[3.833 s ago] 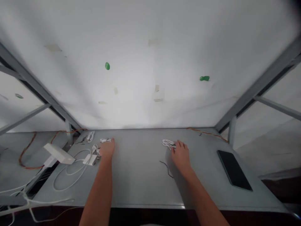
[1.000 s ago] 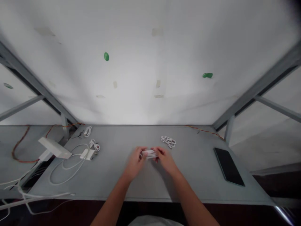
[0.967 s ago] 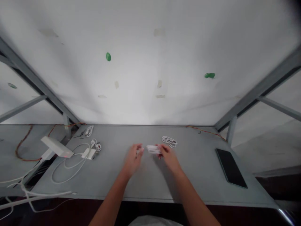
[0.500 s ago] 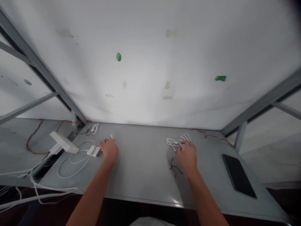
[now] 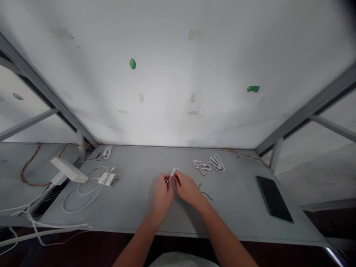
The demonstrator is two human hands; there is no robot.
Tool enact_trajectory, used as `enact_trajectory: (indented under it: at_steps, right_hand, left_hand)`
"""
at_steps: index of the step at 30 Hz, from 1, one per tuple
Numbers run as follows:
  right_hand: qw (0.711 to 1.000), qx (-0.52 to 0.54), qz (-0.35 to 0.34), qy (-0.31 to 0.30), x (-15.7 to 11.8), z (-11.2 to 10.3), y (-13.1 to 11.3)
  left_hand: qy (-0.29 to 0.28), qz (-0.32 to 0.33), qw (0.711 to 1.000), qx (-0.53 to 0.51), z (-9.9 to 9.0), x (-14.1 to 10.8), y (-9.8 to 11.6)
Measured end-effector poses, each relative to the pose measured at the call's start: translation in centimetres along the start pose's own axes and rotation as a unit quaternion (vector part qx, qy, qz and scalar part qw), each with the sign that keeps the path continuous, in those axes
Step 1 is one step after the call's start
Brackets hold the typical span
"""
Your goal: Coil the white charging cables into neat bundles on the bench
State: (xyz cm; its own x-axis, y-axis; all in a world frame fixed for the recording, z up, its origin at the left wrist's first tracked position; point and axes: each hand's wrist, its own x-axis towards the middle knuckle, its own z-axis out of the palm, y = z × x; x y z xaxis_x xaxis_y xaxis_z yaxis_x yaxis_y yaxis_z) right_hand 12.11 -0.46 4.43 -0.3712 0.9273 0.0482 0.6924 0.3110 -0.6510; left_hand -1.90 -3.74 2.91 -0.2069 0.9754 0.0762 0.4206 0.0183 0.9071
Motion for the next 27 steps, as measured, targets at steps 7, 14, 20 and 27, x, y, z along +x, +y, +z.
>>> enact_trajectory:
  at_steps: [7, 14, 20, 27]
  right_hand:
    - [0.993, 0.114, 0.035, -0.01, -0.4, -0.3, 1.0]
    - [0.963, 0.268, -0.018, -0.021, -1.4, -0.7, 0.0]
    - [0.989, 0.14, -0.037, 0.042, -2.1, -0.2, 0.3]
    - [0.961, 0.274, -0.026, 0.017, -2.5, -0.3, -0.7]
  left_hand:
    - [-0.037, 0.038, 0.961, -0.271, -1.1, -1.0, -0.2]
    - [-0.127, 0.022, 0.963, -0.236, -1.7, -1.2, -1.0]
    - [-0.119, -0.117, 0.883, -0.438, -1.4, -0.7, -0.3]
    - [-0.171, 0.098, 0.971, -0.136, -2.1, -1.0, -0.6]
